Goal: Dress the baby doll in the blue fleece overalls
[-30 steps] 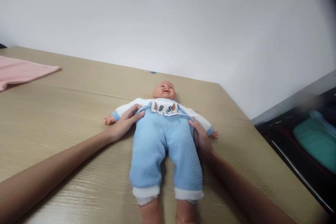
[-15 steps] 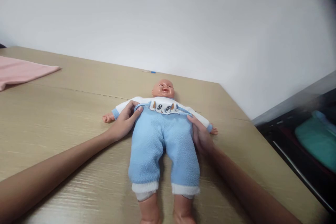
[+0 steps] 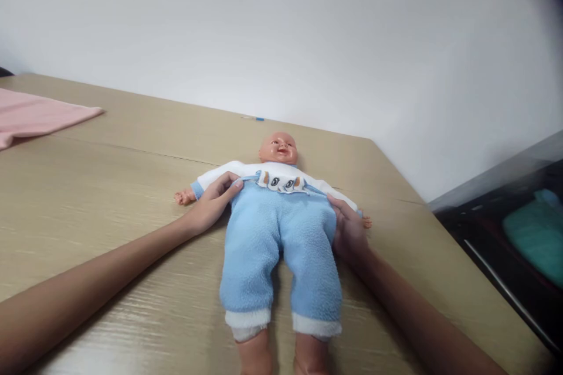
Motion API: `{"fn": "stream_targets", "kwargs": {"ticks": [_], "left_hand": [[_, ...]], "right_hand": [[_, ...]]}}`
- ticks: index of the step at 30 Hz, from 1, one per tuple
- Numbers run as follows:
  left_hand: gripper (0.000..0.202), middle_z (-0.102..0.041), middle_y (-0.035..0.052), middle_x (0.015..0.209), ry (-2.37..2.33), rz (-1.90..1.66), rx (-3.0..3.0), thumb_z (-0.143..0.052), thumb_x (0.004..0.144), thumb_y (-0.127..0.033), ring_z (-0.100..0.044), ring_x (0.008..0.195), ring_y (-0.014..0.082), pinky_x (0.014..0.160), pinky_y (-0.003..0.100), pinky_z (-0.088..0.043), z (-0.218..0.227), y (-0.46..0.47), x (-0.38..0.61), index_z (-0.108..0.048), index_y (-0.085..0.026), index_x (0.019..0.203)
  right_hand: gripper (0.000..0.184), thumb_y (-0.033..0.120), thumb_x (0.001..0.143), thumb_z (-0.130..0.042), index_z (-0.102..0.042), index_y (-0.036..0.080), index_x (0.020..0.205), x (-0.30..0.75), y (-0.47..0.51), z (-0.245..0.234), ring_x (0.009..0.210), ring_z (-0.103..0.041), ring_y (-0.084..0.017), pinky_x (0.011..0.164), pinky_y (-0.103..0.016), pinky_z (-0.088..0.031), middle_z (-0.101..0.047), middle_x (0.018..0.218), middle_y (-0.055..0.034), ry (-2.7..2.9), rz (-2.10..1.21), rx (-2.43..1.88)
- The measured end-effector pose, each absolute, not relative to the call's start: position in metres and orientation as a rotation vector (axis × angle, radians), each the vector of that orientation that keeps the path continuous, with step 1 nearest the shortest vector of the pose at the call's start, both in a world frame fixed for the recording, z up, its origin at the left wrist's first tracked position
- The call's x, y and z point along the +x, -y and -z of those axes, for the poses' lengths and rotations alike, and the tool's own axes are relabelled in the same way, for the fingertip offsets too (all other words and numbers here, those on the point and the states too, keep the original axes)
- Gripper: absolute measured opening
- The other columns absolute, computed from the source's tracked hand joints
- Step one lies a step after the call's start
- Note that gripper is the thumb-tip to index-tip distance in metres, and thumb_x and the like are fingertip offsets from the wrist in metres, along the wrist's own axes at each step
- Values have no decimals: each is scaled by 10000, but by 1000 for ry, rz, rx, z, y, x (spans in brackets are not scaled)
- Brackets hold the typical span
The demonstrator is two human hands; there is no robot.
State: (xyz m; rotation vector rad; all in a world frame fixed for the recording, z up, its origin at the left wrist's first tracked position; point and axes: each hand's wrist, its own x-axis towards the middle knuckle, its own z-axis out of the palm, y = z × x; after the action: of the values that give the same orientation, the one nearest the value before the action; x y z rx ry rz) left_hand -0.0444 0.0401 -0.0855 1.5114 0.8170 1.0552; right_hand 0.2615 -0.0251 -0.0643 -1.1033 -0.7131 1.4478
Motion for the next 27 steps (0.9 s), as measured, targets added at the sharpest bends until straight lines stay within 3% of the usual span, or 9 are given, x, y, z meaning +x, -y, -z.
{"fn": "stream_targets", "kwargs": {"ticks": [7,11,18,25,27], "left_hand": [[391,-510,-14,917,-806,-1049,1506,-621,1035,-580,-454,851,165,804,309,-353,84,-39,-44,-581,-192,999],[371,-520,-12,926,-808,-1051,1518,-609,1045,-562,-467,862,168,815,311,-360,85,-40,-44,-583,-195,999],[300,-529,-9,954,-920,-1010,1704,-553,1070,-493,-487,909,186,864,330,-372,90,-38,-50,-591,-196,1050],[282,-532,-9,958,-915,-1063,1640,-530,1081,-482,-497,923,190,881,330,-392,91,-38,-50,-576,-208,1038],[298,-527,-11,945,-924,-1093,1599,-532,1086,-499,-490,909,184,875,325,-392,91,-39,-49,-571,-209,1031]], "right_hand": [[204,388,842,-805,-665,263,922,267,25,64,850,-664,-220,815,-322,-544,-702,853,14,1000,-1185,-1092],[231,441,887,-792,-661,258,937,276,22,66,780,-587,-200,749,-307,-487,-637,833,17,1137,-1178,-1155],[427,613,1000,-670,-649,235,802,307,18,62,873,-565,-242,862,-358,-492,-607,862,-25,1827,-905,-1333],[274,517,951,-702,-711,286,1098,282,28,64,1020,-701,-288,941,-413,-602,-742,986,-35,1105,-1279,-1133],[293,531,917,-693,-707,296,1092,273,28,65,1040,-722,-313,922,-441,-631,-759,976,-49,942,-1324,-1083]]}}
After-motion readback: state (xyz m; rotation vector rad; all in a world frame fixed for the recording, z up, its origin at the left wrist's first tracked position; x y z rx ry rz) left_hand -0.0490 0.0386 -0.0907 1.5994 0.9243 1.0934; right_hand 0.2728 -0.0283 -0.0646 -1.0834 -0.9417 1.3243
